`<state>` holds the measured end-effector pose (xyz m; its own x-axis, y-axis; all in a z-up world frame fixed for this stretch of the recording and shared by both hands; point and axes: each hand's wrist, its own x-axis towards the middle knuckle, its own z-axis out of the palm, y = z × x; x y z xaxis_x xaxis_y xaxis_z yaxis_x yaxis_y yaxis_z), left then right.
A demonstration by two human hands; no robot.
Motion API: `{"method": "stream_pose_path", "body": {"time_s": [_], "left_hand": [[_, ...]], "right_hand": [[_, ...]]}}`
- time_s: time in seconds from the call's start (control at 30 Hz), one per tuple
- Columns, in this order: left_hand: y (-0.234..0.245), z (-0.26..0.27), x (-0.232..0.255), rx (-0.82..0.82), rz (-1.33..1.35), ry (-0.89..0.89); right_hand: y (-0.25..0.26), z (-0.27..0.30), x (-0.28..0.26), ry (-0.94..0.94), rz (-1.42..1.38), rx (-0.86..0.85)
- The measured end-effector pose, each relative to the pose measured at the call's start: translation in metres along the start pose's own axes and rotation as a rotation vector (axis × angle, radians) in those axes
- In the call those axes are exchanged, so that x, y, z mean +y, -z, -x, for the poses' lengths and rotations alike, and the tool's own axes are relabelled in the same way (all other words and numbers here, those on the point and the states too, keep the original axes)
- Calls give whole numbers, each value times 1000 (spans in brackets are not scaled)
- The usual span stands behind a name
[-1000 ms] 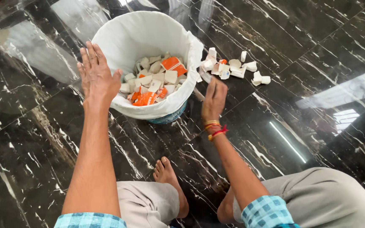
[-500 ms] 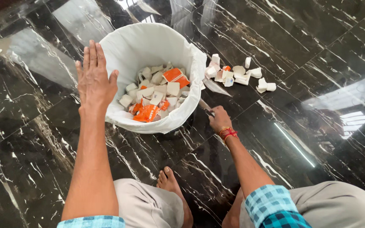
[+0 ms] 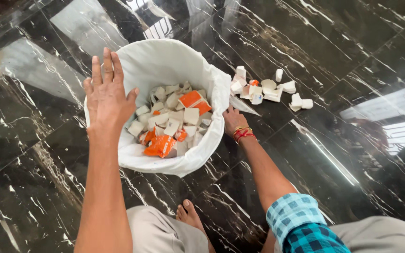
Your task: The person sits on the floor and picks up small pieces of trash from the floor, placing them into a white plastic bag inside a bucket. They then remove the bag from the bucket, empty the contents onto the floor, and place a new bag into the bucket.
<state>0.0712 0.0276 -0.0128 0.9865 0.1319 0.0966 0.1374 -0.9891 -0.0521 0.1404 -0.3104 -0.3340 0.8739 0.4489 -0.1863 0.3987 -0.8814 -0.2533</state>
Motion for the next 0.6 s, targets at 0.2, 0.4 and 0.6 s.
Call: {"method": "stream_pose_path", "body": {"time_s": [0.2,0.4,0.6], "left_hand": [[3,2,4,1,-46,-1],[8,3,8,-14,-30,13],[12,2,11,-17,45,31]], "right_hand": [[-56,-62,16,-87,-335,72],[-36,-25,6,94,416,-246],[7,62,-11,57,-80,186]]}}
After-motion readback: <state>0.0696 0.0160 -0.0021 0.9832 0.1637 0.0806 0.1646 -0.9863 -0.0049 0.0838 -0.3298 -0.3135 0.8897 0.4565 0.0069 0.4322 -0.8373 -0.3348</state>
